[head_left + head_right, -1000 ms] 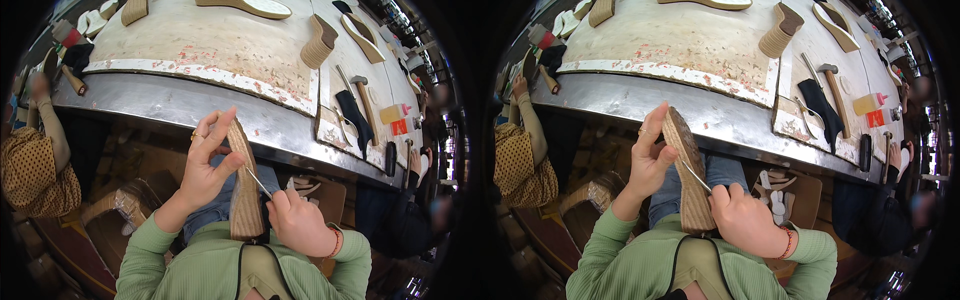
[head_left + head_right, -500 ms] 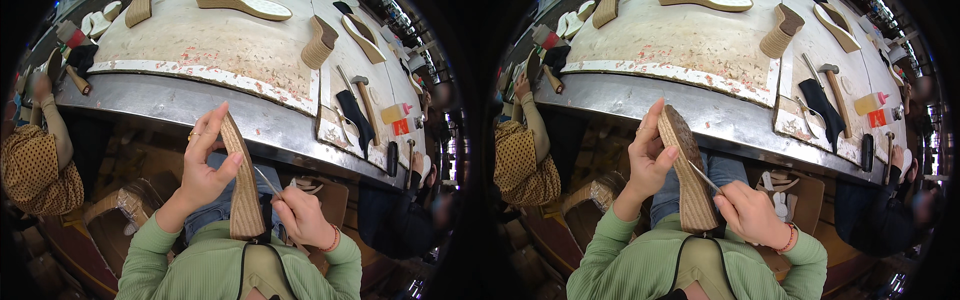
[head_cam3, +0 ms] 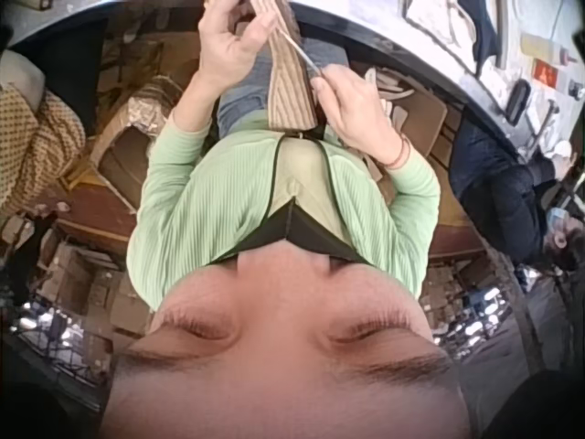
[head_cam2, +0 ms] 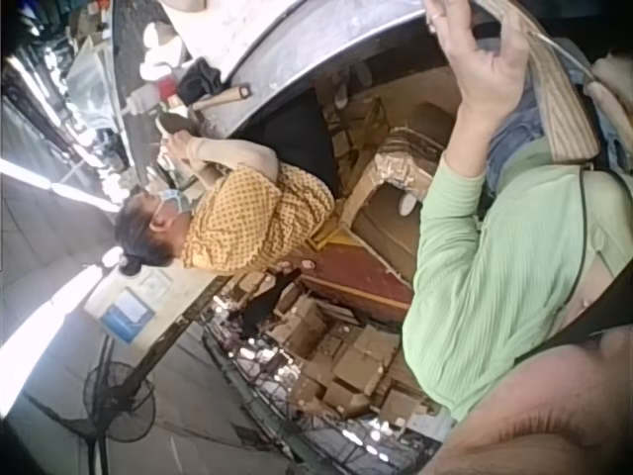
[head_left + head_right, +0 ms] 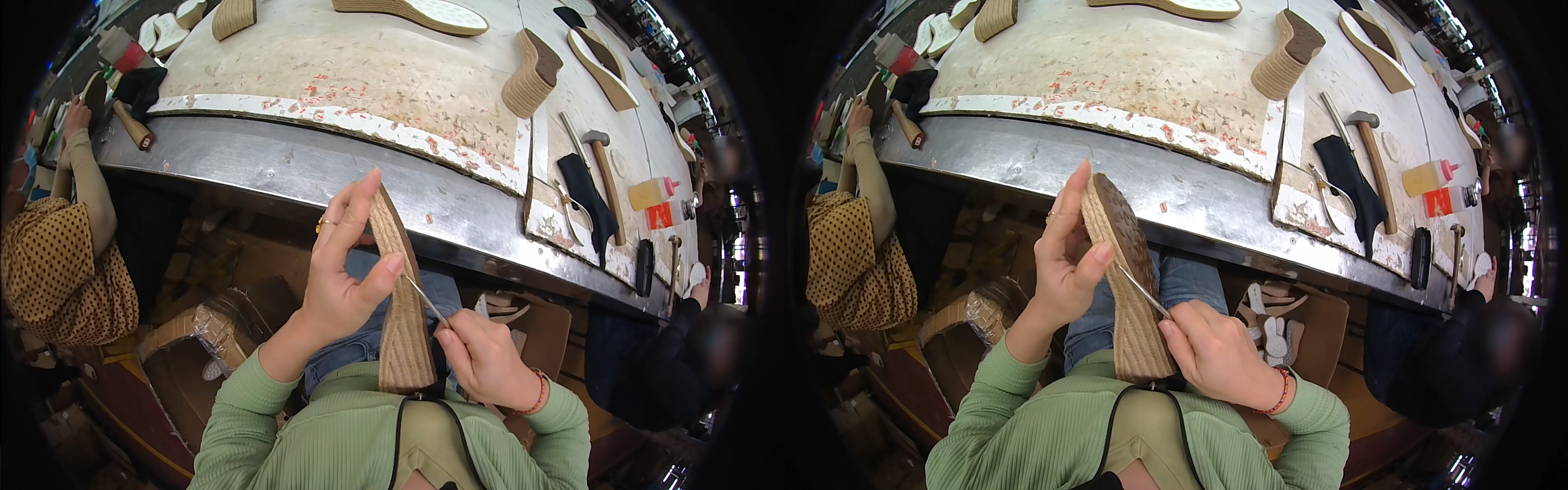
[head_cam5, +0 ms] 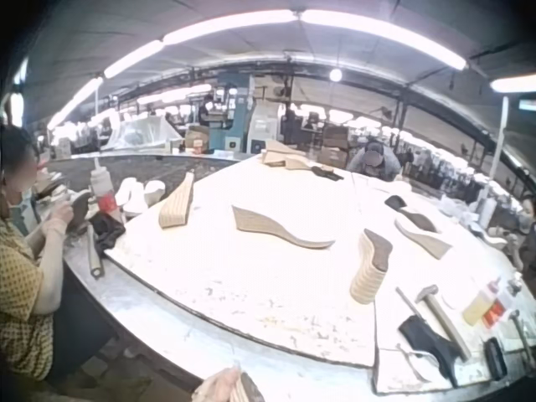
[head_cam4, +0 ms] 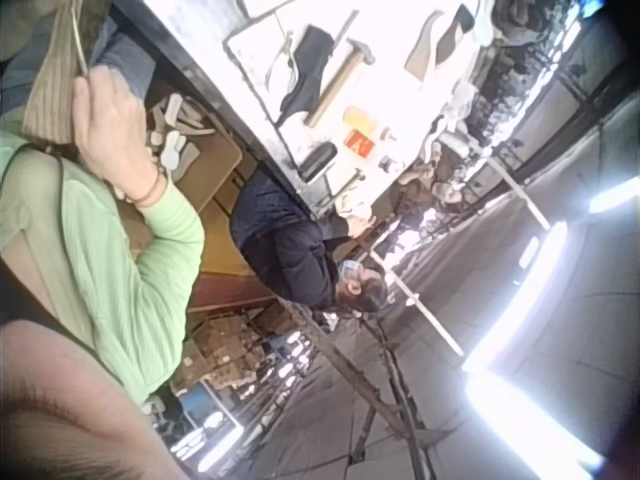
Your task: The person uses a metal awl to poke and align holes along the edge of a woven wedge shoe heel, then uses a hammer to tap the awl and secure the stitching. The person rotates the heel to work different sections and inspects the alignment.
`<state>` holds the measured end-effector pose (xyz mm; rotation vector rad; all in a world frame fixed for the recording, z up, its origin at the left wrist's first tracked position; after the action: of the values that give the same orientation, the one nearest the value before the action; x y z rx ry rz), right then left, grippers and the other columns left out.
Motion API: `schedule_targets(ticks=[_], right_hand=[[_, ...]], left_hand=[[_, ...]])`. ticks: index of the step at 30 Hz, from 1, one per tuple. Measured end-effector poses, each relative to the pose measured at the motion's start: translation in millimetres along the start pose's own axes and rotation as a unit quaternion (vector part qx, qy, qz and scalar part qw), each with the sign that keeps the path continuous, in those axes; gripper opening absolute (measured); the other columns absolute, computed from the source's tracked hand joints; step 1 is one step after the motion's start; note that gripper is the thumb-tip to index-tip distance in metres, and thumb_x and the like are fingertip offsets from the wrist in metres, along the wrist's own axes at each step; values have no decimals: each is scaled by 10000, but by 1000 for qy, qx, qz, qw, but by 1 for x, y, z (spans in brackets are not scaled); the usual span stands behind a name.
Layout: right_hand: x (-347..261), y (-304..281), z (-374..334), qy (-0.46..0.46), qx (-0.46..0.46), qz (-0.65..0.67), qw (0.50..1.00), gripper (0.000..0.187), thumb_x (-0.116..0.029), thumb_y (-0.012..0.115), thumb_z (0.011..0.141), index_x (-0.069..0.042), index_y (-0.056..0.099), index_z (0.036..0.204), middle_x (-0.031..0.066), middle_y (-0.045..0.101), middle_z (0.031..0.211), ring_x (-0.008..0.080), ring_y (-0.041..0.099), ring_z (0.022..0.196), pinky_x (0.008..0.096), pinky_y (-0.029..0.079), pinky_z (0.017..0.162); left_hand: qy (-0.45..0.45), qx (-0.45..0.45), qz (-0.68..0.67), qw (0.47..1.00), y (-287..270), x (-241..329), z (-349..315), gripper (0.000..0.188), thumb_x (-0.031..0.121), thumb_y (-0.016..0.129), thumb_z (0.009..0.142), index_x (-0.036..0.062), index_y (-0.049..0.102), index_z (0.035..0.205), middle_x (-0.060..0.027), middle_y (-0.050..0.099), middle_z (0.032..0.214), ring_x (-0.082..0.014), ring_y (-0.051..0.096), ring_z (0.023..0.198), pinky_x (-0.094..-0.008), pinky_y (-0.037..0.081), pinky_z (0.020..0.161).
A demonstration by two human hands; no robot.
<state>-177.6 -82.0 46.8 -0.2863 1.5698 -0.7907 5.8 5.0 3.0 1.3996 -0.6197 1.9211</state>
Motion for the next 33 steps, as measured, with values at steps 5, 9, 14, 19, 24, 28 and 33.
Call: schedule_targets(ticks=[5,9,14,19,24,28,33], right_hand=[[-5,-3,0,27,-22,-45,998,32,-28,586,916,4,582,921,141,540,738,324,557,595,400,443,542],[-15,-4,1,45,-20,-146,988,79,-45,614,891,-13,542,887,144,514,748,347,551,580,429,447,511],[-21,-12,3,67,-45,-218,973,133,-62,626,882,-27,503,843,148,508,751,358,550,573,442,452,499],[-6,-17,8,59,-109,-52,991,152,-106,587,940,-10,509,852,153,522,692,337,539,551,391,448,488],[11,-28,16,210,-288,310,882,277,-195,447,1043,-5,535,862,74,518,662,175,507,507,281,440,484],[16,-21,12,287,-304,506,755,335,-228,401,1069,-18,521,837,28,523,682,90,491,509,235,424,484],[1,-22,15,218,-261,252,906,239,-165,475,1024,-6,516,850,81,531,611,208,523,464,308,443,476]], left_hand=[[-3,-3,1,1000,-1,0,0,757,240,682,843,24,381,1503,-184,470,1337,-209,515,1126,-306,501,859],[-8,-23,10,1000,-2,5,1,779,248,698,845,54,362,1520,-192,434,1380,-229,507,1153,-320,494,873],[27,-136,30,990,-16,3,4,863,289,749,842,84,302,1551,-200,340,1451,-275,486,1199,-346,494,896],[22,-179,25,983,-19,4,9,909,303,792,818,112,300,1558,-188,308,1464,-287,478,1214,-364,492,905],[19,-178,34,983,-21,1,8,933,306,808,799,122,299,1560,-182,304,1463,-282,479,1206,-357,491,891],[17,-177,30,984,-19,-1,8,940,312,813,794,129,300,1560,-180,303,1467,-274,481,1191,-348,488,875],[7,-167,34,985,-21,-5,6,962,351,823,781,140,301,1561,-180,305,1465,-260,483,1176,-348,489,865]])
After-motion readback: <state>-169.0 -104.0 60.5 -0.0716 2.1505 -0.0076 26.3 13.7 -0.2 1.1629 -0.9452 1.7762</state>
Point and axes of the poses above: each hand's wrist, its own z-axis towards the middle knuckle, its own y-axis out of the palm, x = y × z, the point moved 3 cm from there along z, towards the middle knuckle
